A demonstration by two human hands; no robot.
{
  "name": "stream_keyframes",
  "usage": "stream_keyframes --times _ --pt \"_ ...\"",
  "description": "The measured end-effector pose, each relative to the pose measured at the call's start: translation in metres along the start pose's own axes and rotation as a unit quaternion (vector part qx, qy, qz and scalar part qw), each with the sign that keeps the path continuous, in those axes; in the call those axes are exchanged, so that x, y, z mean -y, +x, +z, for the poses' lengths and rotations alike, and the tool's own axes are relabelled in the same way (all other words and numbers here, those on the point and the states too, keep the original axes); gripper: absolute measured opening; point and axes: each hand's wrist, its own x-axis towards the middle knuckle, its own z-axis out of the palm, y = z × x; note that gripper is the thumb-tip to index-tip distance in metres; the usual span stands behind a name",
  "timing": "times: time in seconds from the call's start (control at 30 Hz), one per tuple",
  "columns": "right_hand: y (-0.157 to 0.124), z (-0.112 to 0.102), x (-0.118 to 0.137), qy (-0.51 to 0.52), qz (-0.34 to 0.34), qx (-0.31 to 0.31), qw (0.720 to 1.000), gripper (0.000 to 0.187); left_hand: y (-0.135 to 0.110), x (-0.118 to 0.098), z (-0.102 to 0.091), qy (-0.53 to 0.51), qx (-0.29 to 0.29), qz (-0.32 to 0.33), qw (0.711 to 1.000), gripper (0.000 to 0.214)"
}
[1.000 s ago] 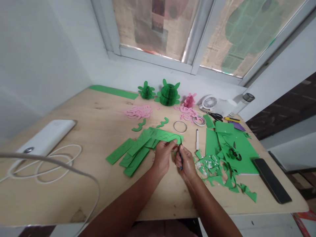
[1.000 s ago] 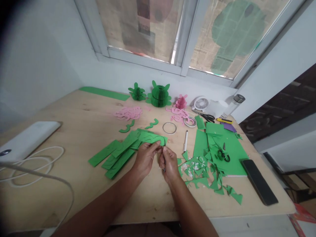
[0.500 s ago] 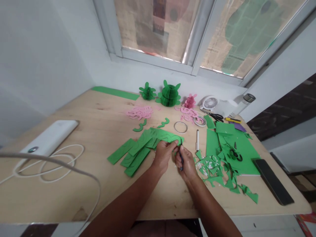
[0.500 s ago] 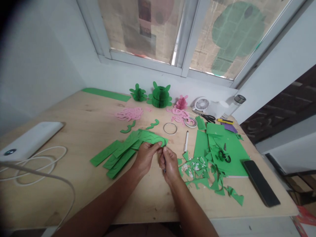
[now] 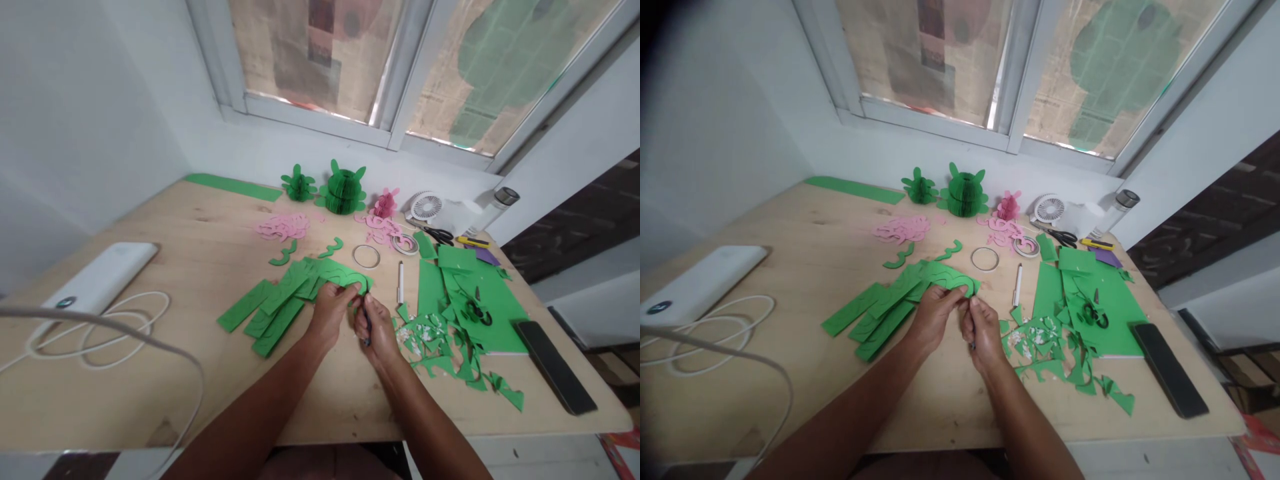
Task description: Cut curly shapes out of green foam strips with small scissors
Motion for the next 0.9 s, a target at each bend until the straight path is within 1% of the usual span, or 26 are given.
stream_keyframes --times 0.1,0.67,0.9 --pt "-0.0001 0.0002 -0.0002 -0.007 -0.002 -0.005 1.0 0.045 0.0004 -0.0004 -0.0003 0.006 0.008 0.001 1.0 0.028" --pt "0.0011 -0.0028 -0.0029 0.001 0.003 0.005 1.0 0.043 -0.0016 -0.0045 -0.0009 0.024 -0.004 -0.008 1.0 0.023" --pt "0.0009 -0.0016 -0.0023 0.018 0.002 0.024 1.0 0.044 -0.0014 -0.0052 -0.0013 0.022 0.004 -0.006 1.0 0.027"
